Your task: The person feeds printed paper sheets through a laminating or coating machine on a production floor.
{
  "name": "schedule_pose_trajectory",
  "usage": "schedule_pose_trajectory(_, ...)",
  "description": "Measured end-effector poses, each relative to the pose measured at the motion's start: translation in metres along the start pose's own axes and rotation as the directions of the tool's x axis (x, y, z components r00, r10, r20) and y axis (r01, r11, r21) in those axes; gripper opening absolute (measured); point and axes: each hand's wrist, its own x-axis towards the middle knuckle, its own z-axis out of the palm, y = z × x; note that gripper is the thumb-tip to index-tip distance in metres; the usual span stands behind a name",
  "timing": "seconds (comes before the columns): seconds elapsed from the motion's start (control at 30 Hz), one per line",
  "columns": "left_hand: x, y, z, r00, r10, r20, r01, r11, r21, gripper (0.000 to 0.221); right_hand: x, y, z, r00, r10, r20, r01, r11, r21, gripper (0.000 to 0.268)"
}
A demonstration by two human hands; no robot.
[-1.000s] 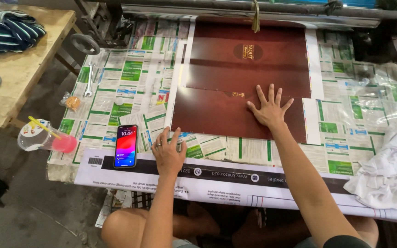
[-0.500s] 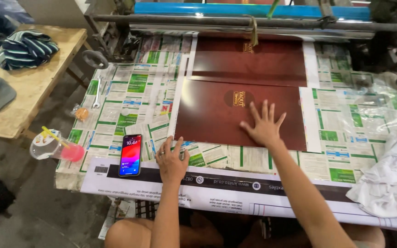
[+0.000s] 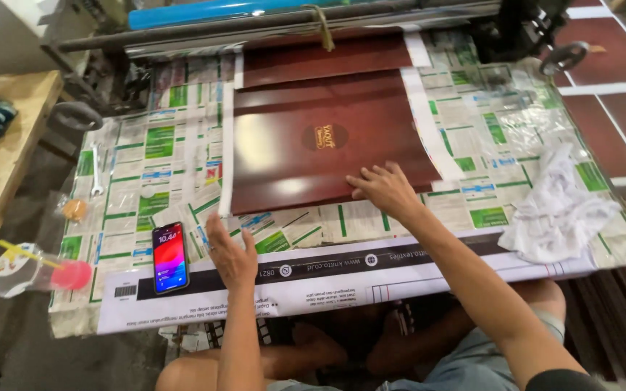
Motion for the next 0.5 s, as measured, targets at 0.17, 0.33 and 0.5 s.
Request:
schedule_pose_trajectory(0.17,0.002,0.010,-0.005,0.997,-0.027,0.069,0.027,1.000,0.005,0.065,-0.013,-0.019,-0.035,0.921,0.137,-0.364,-0.168,0.984,-0.053,0.041)
schedule_pose_trajectory(0.33,0.004,0.007,-0.002,0.984,-0.086,0.158,0.057,0.982,0.177,0.042,-0.039,-0.034,0.028,0.903,0.280,-0.326,-0.277,0.959,0.057,0.041)
schedule_pose_trajectory(0.5,0.001,0.007,-0.005,0.983,-0.095,0.158,0.070,0.985,0.159,0.042,-0.059,-0.057,0.022,0.917,0.379,-0.126,-0.377,0.925,0.036,0.067)
